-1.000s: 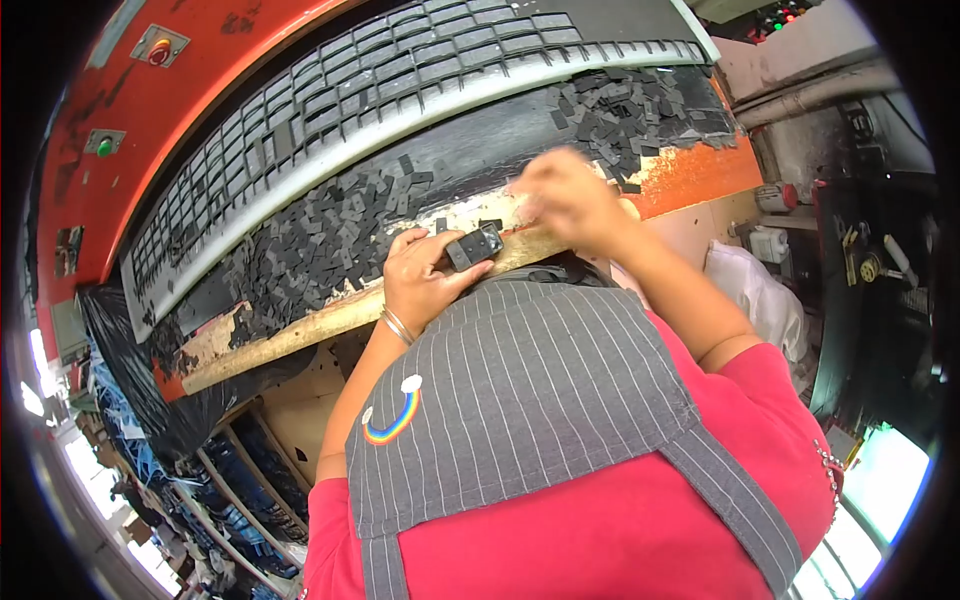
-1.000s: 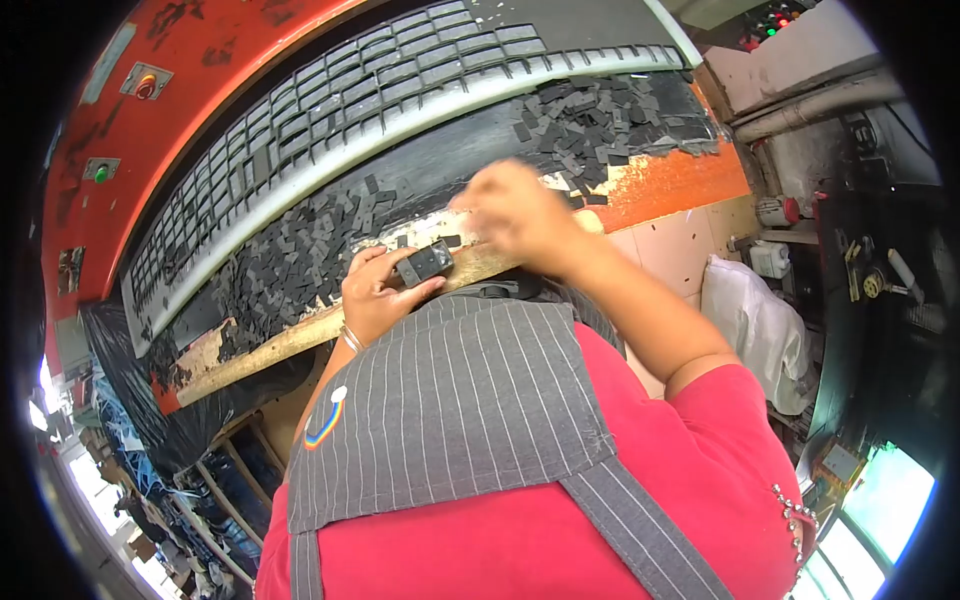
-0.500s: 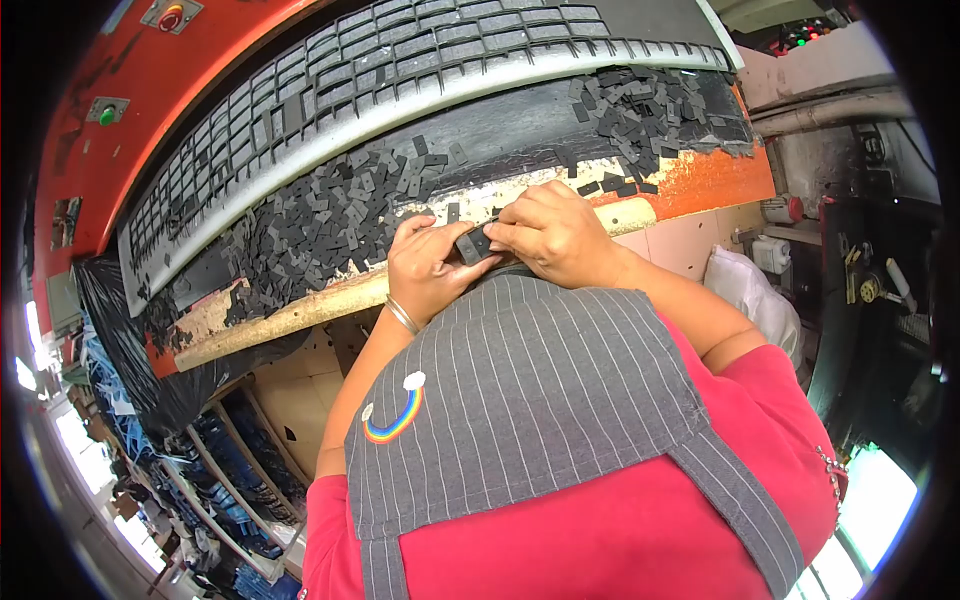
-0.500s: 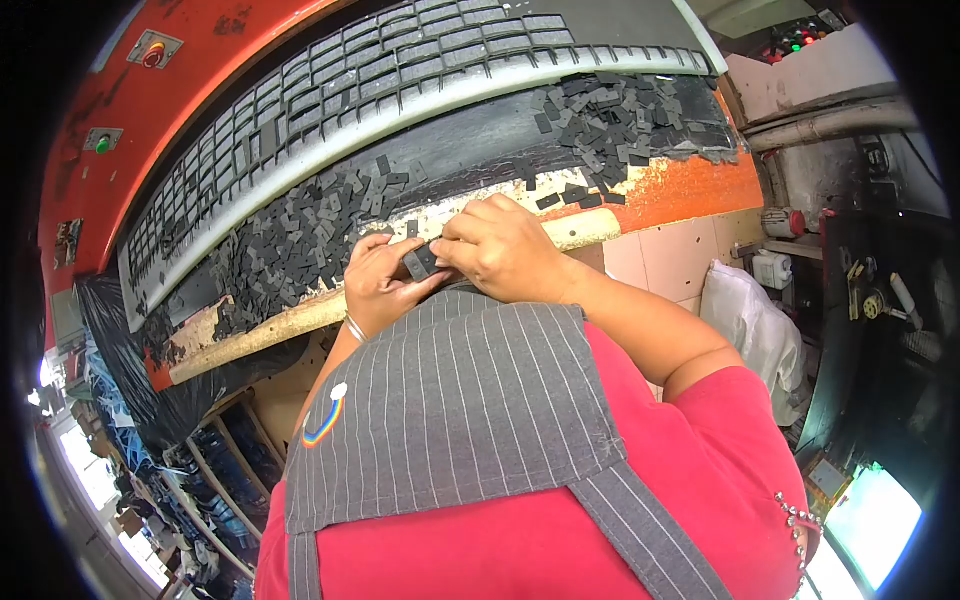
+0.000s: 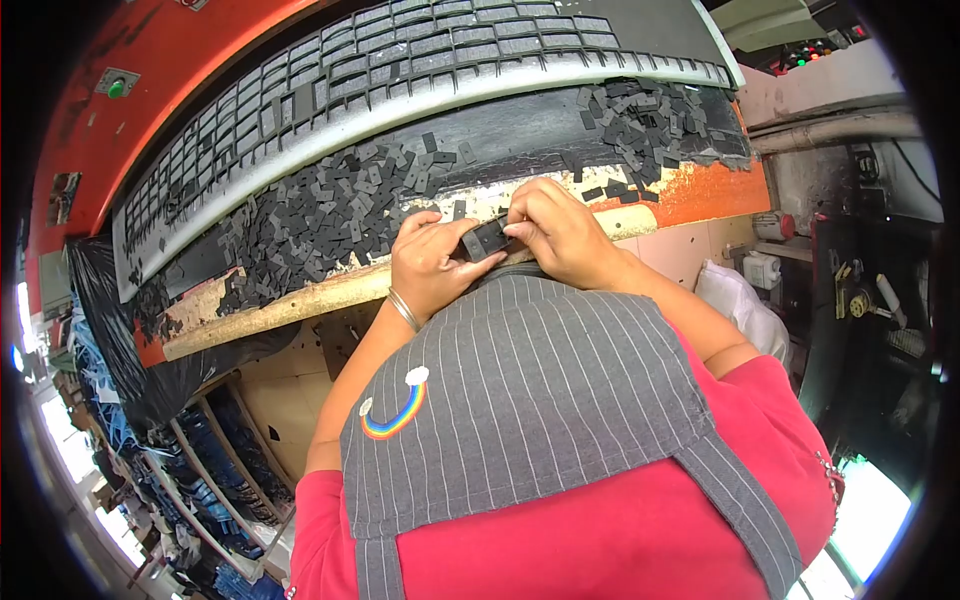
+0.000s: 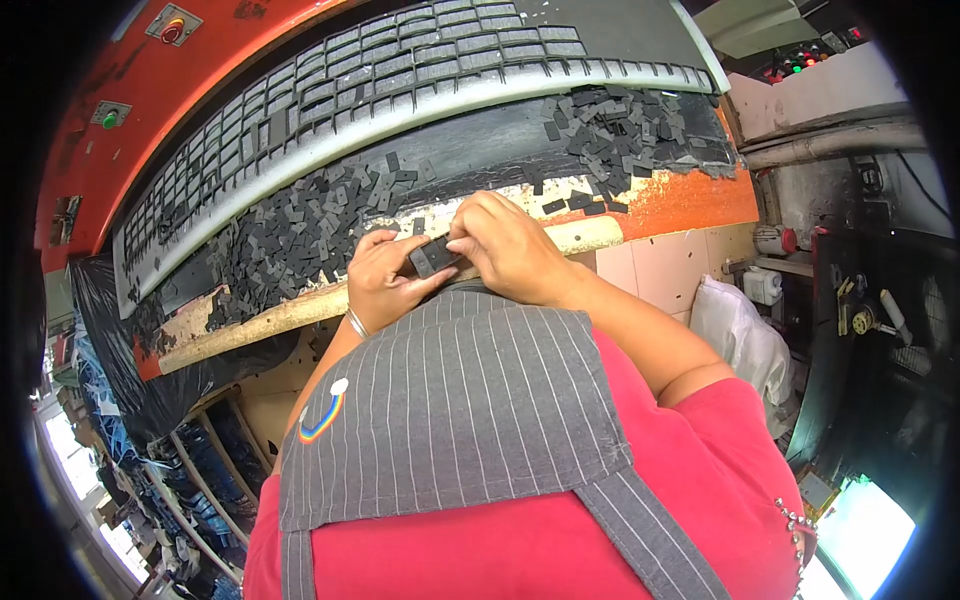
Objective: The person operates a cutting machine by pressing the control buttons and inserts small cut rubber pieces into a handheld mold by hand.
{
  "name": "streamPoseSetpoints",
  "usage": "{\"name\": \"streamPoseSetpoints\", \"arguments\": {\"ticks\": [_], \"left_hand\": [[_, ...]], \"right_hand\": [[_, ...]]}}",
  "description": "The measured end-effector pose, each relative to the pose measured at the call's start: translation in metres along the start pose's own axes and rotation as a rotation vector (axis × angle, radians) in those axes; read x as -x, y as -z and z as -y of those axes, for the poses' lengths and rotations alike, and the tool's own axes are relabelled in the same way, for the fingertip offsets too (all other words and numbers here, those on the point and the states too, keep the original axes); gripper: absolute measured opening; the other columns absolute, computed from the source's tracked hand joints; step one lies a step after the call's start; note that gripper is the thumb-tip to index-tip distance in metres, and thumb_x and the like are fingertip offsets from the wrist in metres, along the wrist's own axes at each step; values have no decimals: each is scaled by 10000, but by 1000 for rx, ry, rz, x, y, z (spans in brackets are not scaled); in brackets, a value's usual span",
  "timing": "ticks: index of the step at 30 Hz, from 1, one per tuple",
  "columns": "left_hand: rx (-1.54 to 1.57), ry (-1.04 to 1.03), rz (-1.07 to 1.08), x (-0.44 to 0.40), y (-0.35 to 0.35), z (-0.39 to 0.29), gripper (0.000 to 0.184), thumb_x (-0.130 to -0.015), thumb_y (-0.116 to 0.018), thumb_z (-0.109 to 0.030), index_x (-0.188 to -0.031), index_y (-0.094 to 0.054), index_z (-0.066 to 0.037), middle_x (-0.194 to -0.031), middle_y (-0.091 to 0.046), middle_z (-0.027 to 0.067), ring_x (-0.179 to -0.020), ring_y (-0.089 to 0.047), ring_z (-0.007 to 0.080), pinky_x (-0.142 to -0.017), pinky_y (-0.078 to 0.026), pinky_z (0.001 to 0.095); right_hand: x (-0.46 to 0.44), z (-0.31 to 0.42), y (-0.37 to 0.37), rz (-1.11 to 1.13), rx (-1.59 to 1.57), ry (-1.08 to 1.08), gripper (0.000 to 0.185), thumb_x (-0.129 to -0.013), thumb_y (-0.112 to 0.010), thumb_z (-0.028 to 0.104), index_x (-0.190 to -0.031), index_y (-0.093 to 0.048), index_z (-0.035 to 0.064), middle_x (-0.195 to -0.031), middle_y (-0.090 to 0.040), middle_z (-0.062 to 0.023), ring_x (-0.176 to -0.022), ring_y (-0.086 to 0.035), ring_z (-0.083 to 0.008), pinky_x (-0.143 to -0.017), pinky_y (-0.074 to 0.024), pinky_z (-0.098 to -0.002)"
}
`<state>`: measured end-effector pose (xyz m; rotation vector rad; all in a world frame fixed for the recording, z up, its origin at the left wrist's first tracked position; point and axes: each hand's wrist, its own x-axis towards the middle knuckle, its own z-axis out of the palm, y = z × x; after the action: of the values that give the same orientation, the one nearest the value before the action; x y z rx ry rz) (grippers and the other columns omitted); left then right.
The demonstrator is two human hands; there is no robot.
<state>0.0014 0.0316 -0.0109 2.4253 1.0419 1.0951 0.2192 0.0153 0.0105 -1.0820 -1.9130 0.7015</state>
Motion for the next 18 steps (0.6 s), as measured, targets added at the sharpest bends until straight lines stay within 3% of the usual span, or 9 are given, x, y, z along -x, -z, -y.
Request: {"name": "streamPoseSetpoints", "arguments": {"ticks": [7, 9, 12, 18], "left_hand": [[8, 3, 3, 2, -1, 2, 470, -621, -957, -296, -964, -748, -52, -596, -620, 22, -581, -635, 181, -860, -522, 374], [9, 27, 19, 2, 0, 1, 466, -622, -956, -296, -962, -748, -54, -578, -601, 20, -572, -630, 180, -854, -525, 374], [-13, 39, 40, 4, 0, 1, 428, -633, -935, -322, -915, -735, -69, -777, -724, 54, -676, -687, 225, -858, -521, 378], [-58, -27, 53, 5, 0, 4, 451, -627, -944, -329, -933, -733, -74, -755, -718, 60, -671, -686, 227, -863, -522, 381]], "right_hand": [[1, 4, 5, 138, 142, 128, 214, -824, -715, 5, -1036, -688, 19, -906, -629, -100, -845, -631, -300, -725, -522, -385], [1, 9, 2, 127, 193, 120, 207, -818, -721, 15, -1023, -694, 21, -900, -626, -102, -840, -629, -301, -727, -526, -397], [1, 10, -1, 140, 226, 83, 169, -818, -724, 35, -984, -693, 20, -897, -615, -106, -848, -623, -309, -739, -523, -410], [-7, 14, 2, 208, 71, -69, 84, -836, -695, 37, -898, -642, 14, -919, -588, -122, -921, -603, -332, -787, -501, -418]]}}
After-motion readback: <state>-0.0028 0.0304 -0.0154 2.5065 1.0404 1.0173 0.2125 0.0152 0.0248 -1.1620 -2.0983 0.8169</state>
